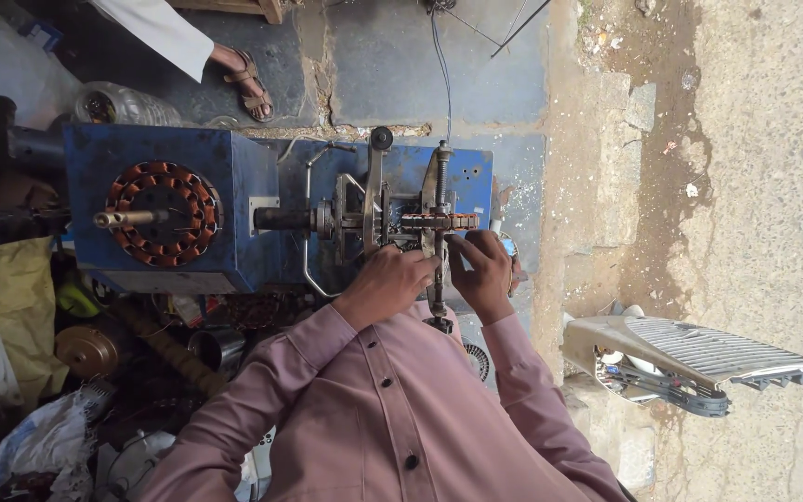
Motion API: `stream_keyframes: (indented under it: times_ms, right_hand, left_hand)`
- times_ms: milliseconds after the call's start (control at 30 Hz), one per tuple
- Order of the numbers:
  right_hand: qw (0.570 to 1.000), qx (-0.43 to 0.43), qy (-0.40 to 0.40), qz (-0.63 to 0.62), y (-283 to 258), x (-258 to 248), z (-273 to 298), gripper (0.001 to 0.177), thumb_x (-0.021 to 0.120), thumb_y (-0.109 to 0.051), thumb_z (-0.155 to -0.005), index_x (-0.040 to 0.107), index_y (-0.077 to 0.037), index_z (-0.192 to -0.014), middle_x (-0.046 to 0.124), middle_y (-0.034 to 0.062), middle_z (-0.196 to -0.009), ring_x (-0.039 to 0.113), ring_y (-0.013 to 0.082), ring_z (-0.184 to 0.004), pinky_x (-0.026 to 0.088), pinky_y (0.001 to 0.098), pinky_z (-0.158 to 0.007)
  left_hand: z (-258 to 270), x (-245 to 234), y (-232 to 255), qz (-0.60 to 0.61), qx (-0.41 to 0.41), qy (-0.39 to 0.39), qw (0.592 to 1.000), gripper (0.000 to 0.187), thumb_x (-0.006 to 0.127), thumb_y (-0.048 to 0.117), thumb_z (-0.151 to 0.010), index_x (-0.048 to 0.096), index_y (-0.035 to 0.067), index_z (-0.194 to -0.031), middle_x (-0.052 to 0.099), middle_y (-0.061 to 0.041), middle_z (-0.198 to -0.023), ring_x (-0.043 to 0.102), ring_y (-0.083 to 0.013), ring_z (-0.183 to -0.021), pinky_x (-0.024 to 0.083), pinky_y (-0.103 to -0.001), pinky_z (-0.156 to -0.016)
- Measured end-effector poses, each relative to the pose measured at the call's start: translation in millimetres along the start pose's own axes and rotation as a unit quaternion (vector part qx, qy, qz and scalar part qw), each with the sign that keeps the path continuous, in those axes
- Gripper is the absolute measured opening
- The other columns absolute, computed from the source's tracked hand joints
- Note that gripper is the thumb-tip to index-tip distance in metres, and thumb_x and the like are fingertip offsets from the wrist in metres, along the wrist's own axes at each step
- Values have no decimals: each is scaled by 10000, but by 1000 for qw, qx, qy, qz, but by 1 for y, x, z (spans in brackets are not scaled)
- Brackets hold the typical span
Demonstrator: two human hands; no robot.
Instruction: The person secures a motor stator core into a coil winding machine, adjusts the guide mechanism, and winds wire onto the stator by hand.
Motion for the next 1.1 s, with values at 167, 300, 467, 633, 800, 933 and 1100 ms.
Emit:
stream_keyframes:
  times_ms: [167,300,467,633,800,933,1100]
  right_hand:
    - [986,104,-58,-113,9,11,7,337,775,-60,-866,733,-84,-1200,601,84,-892,598,219,-715,492,357,-623]
    - [981,125,-90,-117,-5,21,17,480,787,-148,-877,665,-58,-1333,587,64,-798,537,168,-594,477,340,-556]
    - [992,99,-65,-46,-17,21,21,477,777,-135,-893,668,-83,-1354,579,69,-746,543,189,-560,473,357,-545]
    - [996,81,-42,7,-17,22,28,442,764,-121,-911,683,-130,-1346,585,71,-732,562,215,-545,468,380,-539]
    - [995,85,-48,23,-20,23,31,493,766,-140,-887,668,-132,-1370,590,55,-717,553,222,-526,463,386,-522]
    - [992,101,-75,23,-17,25,31,519,764,-151,-878,661,-153,-1386,592,51,-699,566,209,-527,463,385,-523]
    - [992,75,-93,32,-22,25,25,530,783,-142,-867,672,-124,-1385,633,64,-734,580,221,-559,460,373,-518]
  left_hand:
    - [-22,-34,-16,-99,-47,27,994,118,714,162,-935,701,74,-858,652,-86,-755,659,-273,-648,506,-425,-702]
    - [-53,-59,-19,-97,33,67,992,115,702,154,-914,704,69,-838,667,-77,-786,685,-260,-684,502,-445,-719]
    - [-85,-42,-35,-121,39,-30,991,156,692,135,-901,717,87,-755,667,-84,-734,706,-270,-692,516,-478,-820]
    - [-93,-19,-47,-137,13,-90,986,70,692,67,-880,746,91,-842,716,-126,-873,738,-321,-829,571,-454,-824]
    - [-101,-20,-50,-85,-28,-145,985,139,792,159,-764,766,94,-884,743,-129,-873,729,-340,-843,560,-463,-785]
    - [-97,-14,-53,-152,-13,-129,980,120,769,141,-818,768,96,-930,747,-135,-926,737,-335,-888,574,-452,-809]
    - [-103,-5,-78,-84,-24,-101,991,155,792,162,-782,785,113,-928,745,-139,-951,718,-366,-897,554,-477,-810]
Point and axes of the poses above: each hand's wrist, its own z-axis away from the middle knuckle, its own x-axis out of the palm, y = z × x, the point moved 9 cm from there along -z, towards the middle knuckle
